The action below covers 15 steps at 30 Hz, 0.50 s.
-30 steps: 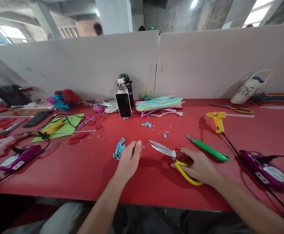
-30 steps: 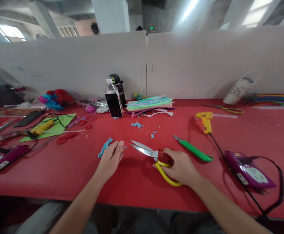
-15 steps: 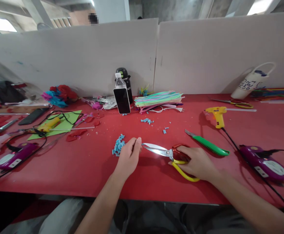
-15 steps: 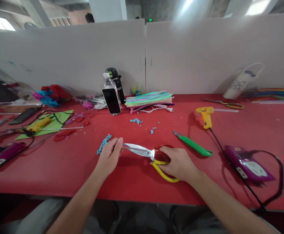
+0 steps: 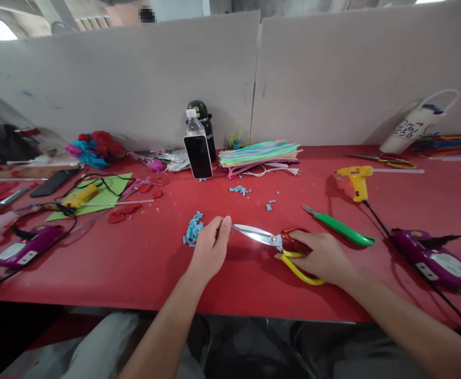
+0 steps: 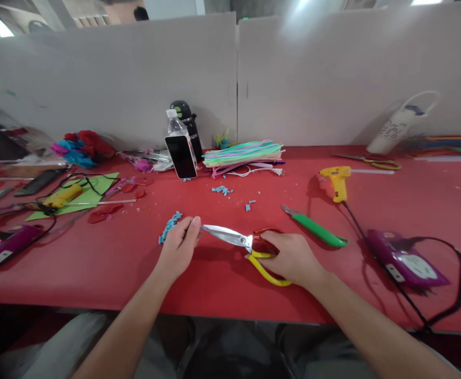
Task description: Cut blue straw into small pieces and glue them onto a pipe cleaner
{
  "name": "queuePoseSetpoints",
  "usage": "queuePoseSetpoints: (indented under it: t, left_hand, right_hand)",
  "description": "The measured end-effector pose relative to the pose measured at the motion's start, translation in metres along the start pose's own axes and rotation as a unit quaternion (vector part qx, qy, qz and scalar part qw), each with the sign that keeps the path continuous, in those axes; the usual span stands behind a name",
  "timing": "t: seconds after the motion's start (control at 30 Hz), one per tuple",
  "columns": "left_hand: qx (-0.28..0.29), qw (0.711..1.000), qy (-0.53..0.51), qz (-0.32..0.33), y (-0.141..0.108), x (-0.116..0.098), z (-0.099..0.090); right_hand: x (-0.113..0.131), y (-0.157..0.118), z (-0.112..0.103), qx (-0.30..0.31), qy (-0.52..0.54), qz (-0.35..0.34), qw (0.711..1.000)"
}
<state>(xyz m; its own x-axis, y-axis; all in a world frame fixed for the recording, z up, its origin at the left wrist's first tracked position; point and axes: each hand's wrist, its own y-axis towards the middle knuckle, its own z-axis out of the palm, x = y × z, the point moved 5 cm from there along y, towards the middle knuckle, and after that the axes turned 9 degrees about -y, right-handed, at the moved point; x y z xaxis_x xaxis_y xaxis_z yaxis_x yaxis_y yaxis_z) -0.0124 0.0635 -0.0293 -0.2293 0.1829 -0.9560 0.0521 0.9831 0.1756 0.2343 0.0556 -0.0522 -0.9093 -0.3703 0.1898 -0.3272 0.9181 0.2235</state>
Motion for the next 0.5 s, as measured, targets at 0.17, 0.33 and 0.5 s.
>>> queuePoseSetpoints:
  t: [0.17,0.33,0.5]
  left_hand:
    - [0.002,1.000,0.007,-0.003,-0.0008,-0.0016,0.0006]
    - [0.001,1.000,0.007,-0.007,-0.0005,-0.0006,0.0013]
    - [-0.003,1.000,-0.024,-0.018,-0.0003,-0.0010,0.0008]
  right_hand:
    - [0.0012,0.0013,-0.0014,0.011,0.005,-0.003,1.000]
    - [0.0005,0.0003,-0.0001,0.013,0.010,-0.009,1.000]
    - [0.0003,0.0003,0.0013,0.011,0.008,-0.007,1.000]
